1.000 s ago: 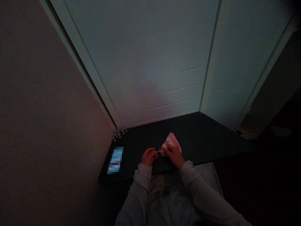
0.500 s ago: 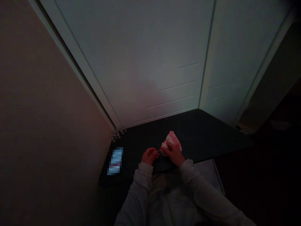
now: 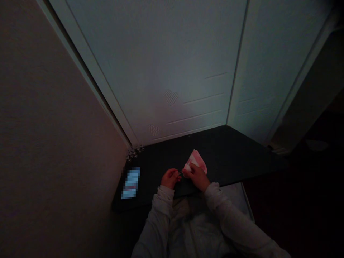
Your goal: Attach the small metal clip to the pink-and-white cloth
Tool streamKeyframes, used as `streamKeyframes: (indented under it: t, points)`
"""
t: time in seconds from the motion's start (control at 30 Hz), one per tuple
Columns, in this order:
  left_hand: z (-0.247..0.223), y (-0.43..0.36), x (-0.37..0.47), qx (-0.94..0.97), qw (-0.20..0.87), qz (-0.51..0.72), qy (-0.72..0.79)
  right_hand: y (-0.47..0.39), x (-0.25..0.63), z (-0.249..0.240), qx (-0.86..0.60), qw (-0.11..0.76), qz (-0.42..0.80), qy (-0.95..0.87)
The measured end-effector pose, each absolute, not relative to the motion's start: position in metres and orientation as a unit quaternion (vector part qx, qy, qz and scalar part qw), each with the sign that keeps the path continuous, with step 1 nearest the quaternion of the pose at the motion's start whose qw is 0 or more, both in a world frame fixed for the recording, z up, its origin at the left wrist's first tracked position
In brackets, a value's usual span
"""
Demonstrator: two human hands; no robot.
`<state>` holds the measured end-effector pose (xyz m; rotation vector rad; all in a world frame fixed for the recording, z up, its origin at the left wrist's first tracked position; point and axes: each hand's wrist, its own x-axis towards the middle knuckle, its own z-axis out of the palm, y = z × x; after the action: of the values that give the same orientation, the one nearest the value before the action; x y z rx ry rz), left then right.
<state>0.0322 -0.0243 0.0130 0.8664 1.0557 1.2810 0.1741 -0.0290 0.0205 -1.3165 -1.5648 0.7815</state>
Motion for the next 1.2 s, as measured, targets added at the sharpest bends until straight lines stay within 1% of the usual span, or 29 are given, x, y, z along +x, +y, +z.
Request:
streamKeyframes:
  t: [0.5,0.77,1.2]
  points:
    - [0.007,-0.023,0.030,0.388,0.591,0.548,0.447,-0.030,0.175,0.020,-0.535,0.452,0.320,-0.638]
    - [0.015,-0.028,0.029,0.349,0.604,0.567,0.439,-0.031,0.177,0.021,-0.468,0.463,0.350,-0.666]
    - [0.018,-0.030,0.030,0.335,0.602,0.571,0.446,-0.030,0.177,0.018,-0.498,0.449,0.338,-0.661]
